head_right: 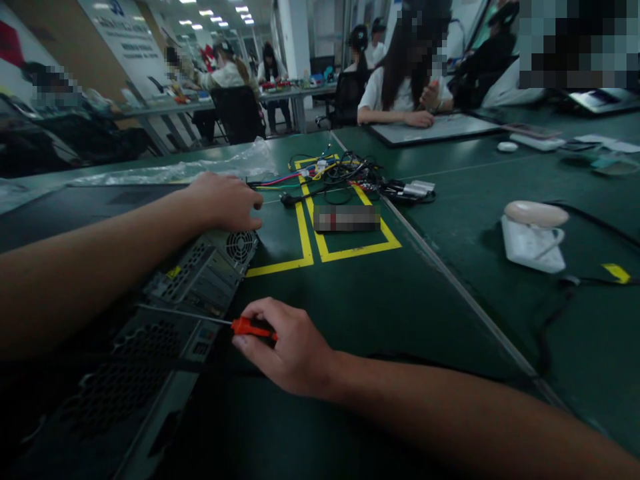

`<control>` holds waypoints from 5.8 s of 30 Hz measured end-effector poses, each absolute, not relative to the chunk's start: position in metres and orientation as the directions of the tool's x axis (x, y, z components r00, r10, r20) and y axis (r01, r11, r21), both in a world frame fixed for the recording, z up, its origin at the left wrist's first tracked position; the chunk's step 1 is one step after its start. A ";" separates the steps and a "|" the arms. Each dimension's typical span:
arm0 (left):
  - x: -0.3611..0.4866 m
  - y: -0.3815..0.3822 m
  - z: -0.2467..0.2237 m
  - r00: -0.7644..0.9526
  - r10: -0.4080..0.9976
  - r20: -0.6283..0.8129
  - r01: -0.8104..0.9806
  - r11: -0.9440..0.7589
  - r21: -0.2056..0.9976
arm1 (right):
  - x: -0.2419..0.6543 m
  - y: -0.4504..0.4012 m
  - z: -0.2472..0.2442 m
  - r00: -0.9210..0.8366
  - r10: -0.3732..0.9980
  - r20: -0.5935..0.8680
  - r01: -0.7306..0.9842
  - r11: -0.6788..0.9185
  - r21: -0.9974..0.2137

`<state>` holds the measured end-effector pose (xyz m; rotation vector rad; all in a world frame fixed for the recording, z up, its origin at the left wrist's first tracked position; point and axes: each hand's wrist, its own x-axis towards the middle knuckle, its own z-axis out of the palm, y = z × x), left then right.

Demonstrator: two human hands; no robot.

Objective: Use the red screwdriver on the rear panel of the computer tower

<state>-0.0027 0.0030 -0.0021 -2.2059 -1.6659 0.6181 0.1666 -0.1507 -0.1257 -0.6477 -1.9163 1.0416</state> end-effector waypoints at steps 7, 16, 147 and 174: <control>-0.002 0.002 -0.002 0.249 0.956 -0.156 0.816 -0.294 -0.498 | 0.167 -0.149 -0.126 -0.507 0.730 0.459 0.048 0.556 -0.830; -0.002 0.003 -0.002 0.236 0.958 -0.160 0.821 -0.285 -0.495 | 0.168 -0.149 -0.128 -0.518 0.702 0.489 0.042 0.592 -0.805; -0.001 0.001 -0.001 0.270 0.950 -0.155 0.803 -0.311 -0.509 | 0.166 -0.151 -0.129 -0.512 0.758 0.405 0.049 0.496 -0.867; -0.001 -0.001 0.001 0.311 0.938 -0.152 0.798 -0.345 -0.494 | 0.168 -0.151 -0.123 -0.526 0.752 0.398 0.081 0.510 -0.857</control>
